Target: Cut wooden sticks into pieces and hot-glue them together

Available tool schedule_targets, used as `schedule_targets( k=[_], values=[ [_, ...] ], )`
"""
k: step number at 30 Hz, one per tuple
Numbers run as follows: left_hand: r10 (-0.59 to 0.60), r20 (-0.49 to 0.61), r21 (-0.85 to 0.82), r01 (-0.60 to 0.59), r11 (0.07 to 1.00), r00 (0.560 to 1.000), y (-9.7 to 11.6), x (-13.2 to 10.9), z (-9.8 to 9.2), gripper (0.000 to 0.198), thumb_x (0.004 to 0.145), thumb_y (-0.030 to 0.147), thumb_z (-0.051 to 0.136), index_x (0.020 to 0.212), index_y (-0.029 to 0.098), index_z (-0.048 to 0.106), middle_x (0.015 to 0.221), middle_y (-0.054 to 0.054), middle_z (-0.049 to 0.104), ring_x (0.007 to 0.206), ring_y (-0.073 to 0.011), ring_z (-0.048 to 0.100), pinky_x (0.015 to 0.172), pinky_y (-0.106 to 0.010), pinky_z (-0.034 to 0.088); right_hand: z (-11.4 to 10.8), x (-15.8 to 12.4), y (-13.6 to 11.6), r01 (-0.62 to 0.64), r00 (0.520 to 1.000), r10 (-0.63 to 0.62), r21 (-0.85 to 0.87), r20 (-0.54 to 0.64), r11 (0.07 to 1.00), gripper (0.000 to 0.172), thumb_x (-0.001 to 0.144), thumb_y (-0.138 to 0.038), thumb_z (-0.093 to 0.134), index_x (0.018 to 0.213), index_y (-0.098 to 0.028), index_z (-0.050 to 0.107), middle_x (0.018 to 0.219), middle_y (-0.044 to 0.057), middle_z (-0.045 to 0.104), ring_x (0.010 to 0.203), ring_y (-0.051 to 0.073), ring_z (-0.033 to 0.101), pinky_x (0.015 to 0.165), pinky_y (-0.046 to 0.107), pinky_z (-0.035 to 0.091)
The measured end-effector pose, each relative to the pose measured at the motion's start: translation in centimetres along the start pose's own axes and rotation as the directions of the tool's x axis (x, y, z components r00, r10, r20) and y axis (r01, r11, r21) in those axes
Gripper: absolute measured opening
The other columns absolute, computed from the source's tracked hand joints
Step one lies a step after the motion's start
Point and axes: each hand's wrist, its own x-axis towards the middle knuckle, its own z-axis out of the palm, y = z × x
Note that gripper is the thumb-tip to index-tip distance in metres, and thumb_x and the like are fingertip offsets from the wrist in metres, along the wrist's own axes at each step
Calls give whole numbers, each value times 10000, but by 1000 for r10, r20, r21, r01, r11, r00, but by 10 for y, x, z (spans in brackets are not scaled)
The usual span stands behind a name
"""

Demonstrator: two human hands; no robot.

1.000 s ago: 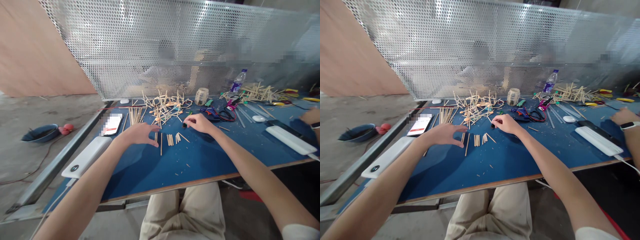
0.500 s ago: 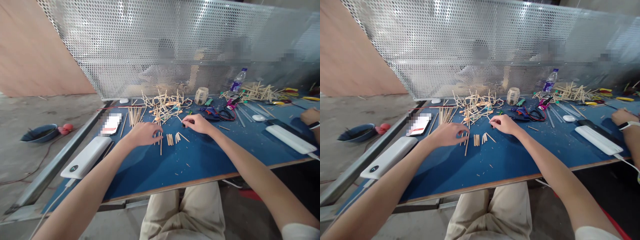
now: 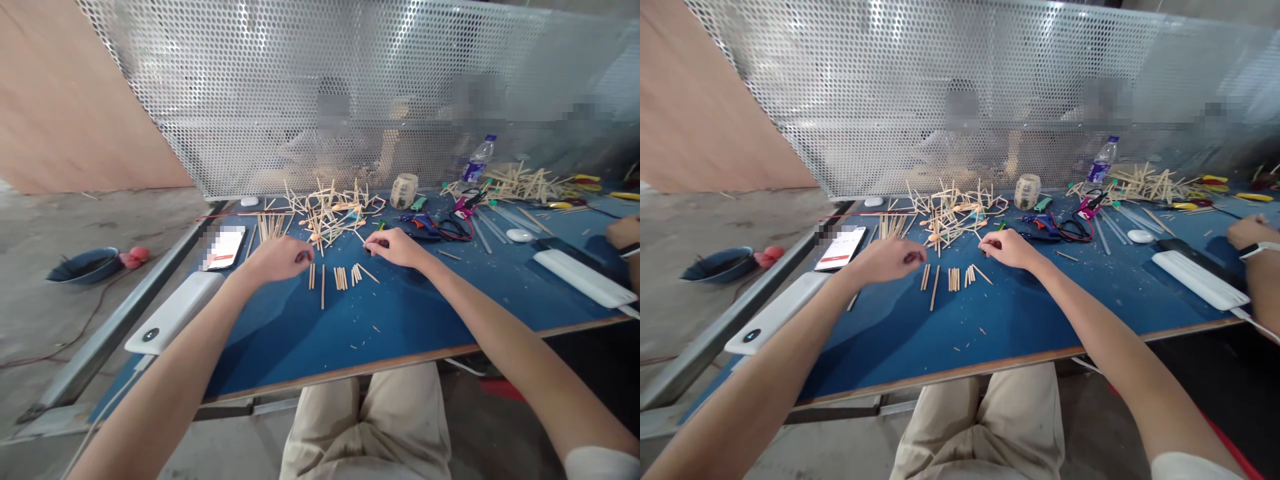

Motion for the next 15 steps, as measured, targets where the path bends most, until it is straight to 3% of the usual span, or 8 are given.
schedule_targets(
  k=[3, 6, 8, 11, 15],
  values=[
    [-112, -171, 31, 119, 992, 979, 5, 1, -1, 243, 859, 256, 492, 950, 285, 716, 856, 9, 739, 723, -199, 653, 575, -301, 373, 0, 0, -1, 9, 1000, -9, 8, 8, 1000, 250, 928, -368, 563, 968, -201, 746, 775, 26, 733, 655, 143, 625, 655, 292, 451],
    [-109, -296, -28, 105, 994, 949, 25, 3, 11, 251, 920, 296, 479, 1046, 265, 694, 1039, -12, 731, 876, -209, 672, 694, -330, 452, 1, -1, -2, 10, 1000, -10, 9, 22, 1000, 241, 928, -355, 563, 974, -199, 741, 788, 29, 735, 686, 149, 641, 678, 297, 466],
    [-38, -309, -26, 31, 999, 950, 45, 4, 23, 288, 934, 366, 509, 1137, 234, 664, 1065, -42, 709, 988, -233, 652, 844, -370, 469, 2, -2, -5, 18, 999, -18, -8, 30, 1000, 240, 926, -352, 566, 995, -201, 740, 804, 31, 736, 699, 154, 643, 685, 304, 469],
    [38, -283, -12, -43, 999, 958, 70, 4, 37, 492, 892, 531, 581, 1262, 207, 610, 1158, -88, 652, 1067, -272, 619, 935, -417, 448, 5, -3, -14, 82, 996, -79, -55, 45, 995, 245, 919, -381, 589, 1020, -213, 735, 859, 35, 732, 743, 164, 636, 711, 314, 470],
    [189, -199, -10, -194, 981, 962, 71, 4, 39, 745, 774, 695, 646, 1339, 215, 565, 1166, -88, 617, 1048, -283, 608, 937, -426, 436, 11, -3, -29, 247, 967, -235, -126, 98, 961, 385, 846, -494, 691, 1121, -225, 699, 987, 55, 704, 894, 207, 621, 804, 345, 470]
  ],
)
